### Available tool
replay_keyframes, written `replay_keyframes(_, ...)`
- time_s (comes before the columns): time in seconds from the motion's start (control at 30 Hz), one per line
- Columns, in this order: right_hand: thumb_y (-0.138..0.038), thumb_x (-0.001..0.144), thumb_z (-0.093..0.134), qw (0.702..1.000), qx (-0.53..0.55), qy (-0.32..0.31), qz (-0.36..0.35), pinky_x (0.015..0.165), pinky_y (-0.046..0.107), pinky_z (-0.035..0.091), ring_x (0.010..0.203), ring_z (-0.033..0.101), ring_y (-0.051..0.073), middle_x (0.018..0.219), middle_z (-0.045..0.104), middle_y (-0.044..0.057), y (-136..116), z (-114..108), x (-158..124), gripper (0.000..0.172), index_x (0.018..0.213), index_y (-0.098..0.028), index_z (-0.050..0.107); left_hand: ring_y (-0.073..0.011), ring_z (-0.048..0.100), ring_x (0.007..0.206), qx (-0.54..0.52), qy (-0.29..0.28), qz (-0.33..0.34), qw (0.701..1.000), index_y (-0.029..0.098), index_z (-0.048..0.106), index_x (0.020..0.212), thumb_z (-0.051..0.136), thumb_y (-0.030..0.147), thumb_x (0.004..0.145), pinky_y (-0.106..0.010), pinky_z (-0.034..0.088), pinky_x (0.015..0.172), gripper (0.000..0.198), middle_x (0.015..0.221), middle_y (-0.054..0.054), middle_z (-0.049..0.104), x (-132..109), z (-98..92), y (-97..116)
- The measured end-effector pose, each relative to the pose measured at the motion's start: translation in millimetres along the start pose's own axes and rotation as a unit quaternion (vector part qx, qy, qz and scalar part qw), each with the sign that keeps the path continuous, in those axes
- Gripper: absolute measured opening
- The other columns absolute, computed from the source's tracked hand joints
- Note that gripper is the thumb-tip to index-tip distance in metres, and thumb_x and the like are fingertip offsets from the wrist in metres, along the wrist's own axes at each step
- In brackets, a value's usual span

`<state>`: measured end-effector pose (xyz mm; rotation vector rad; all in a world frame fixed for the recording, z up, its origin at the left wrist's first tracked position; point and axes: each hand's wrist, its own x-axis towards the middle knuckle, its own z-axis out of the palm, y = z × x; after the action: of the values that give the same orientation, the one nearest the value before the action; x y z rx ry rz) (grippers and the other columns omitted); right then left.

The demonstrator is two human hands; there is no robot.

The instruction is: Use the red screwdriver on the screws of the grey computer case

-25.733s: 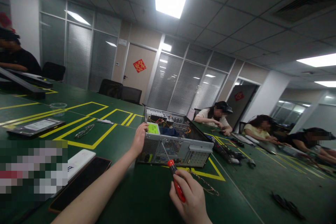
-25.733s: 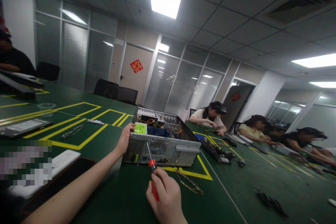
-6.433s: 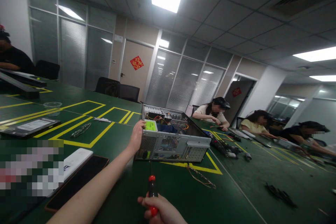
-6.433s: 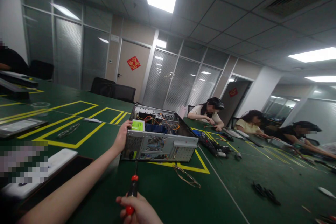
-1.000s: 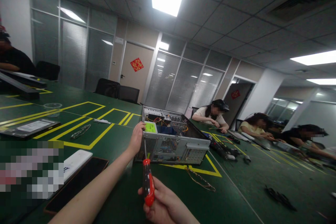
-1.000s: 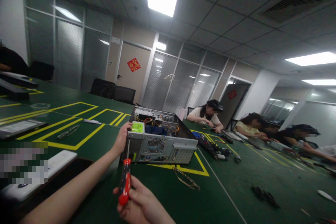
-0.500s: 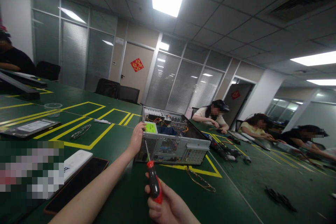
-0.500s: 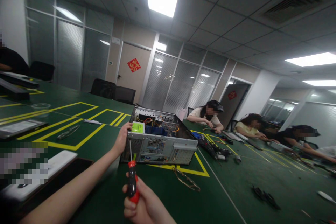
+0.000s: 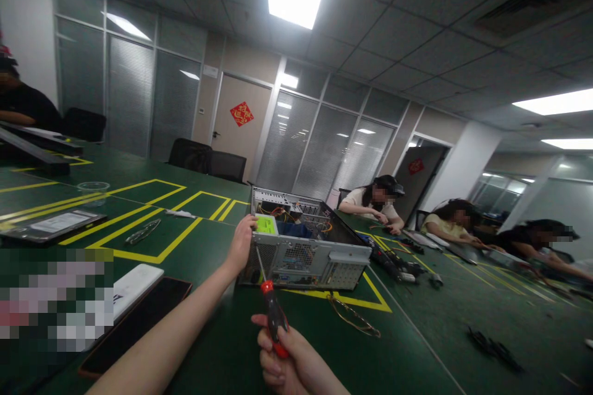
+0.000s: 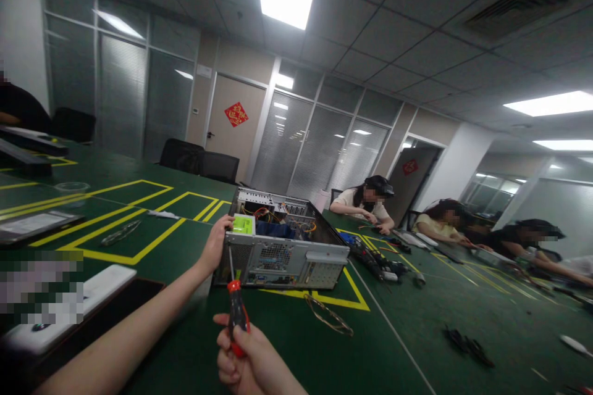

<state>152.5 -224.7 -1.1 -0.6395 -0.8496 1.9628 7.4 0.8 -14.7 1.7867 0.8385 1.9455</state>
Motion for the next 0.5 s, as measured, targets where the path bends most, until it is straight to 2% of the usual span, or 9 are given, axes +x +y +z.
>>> replay_keyframes(0.1,-0.045,0.067,0.092,1.000,-0.003,-0.004,0.019,0.048,0.021,0.010,0.044,0.032,0.000,0.075,0.059,-0.007,-1.8,-3.2,-1.1,0.047,0.099,-0.022,0.066,-0.0250,0.055,0.131,0.002,0.000,0.003,1.000,0.022,0.060,0.095,0.023,0.062,0.101,-0.048,0.041,0.117,0.055,0.124,-0.011,0.067,0.4,1.1,-2.6)
replay_keyframes(0.23,-0.043,0.069,0.091,0.999,0.001,-0.008,0.035,0.049,0.022,0.010,0.044,0.031,0.001,0.082,0.065,-0.005,-2.5,-4.0,-1.4,0.052,0.112,-0.026,0.065,-0.0247,0.056,0.130,0.004,0.000,0.013,1.000,0.023,0.060,0.096,0.023,0.061,0.101,-0.047,0.042,0.116,0.054,0.123,-0.011,0.067,0.6,0.8,-3.3)
replay_keyframes(0.37,-0.043,0.069,0.088,0.997,0.044,-0.033,0.062,0.054,0.021,0.023,0.056,0.054,0.007,0.094,0.072,-0.001,-1.2,-3.5,0.8,0.052,0.113,-0.030,0.064,-0.0247,0.055,0.131,0.008,-0.003,0.019,1.000,0.022,0.061,0.097,0.023,0.059,0.102,-0.047,0.042,0.116,0.053,0.124,-0.011,0.067,0.1,-0.6,-2.4)
replay_keyframes(0.43,-0.038,0.066,0.088,0.995,0.041,-0.047,0.073,0.058,0.023,0.030,0.067,0.065,0.013,0.106,0.075,0.002,0.3,-3.9,2.0,0.062,0.120,-0.032,0.061,-0.0245,0.055,0.132,0.010,-0.004,0.018,1.000,0.022,0.061,0.097,0.024,0.057,0.102,-0.047,0.042,0.116,0.052,0.125,-0.011,0.067,-0.4,-0.8,-2.2)
replay_keyframes(0.5,-0.034,0.065,0.089,0.996,0.024,-0.048,0.067,0.063,0.024,0.036,0.077,0.070,0.016,0.116,0.074,0.006,2.4,-4.3,2.8,0.074,0.131,-0.033,0.056,-0.0244,0.055,0.132,0.011,-0.002,0.014,1.000,0.023,0.062,0.097,0.024,0.056,0.102,-0.047,0.041,0.117,0.050,0.125,-0.010,0.067,-0.7,-0.8,-2.3)
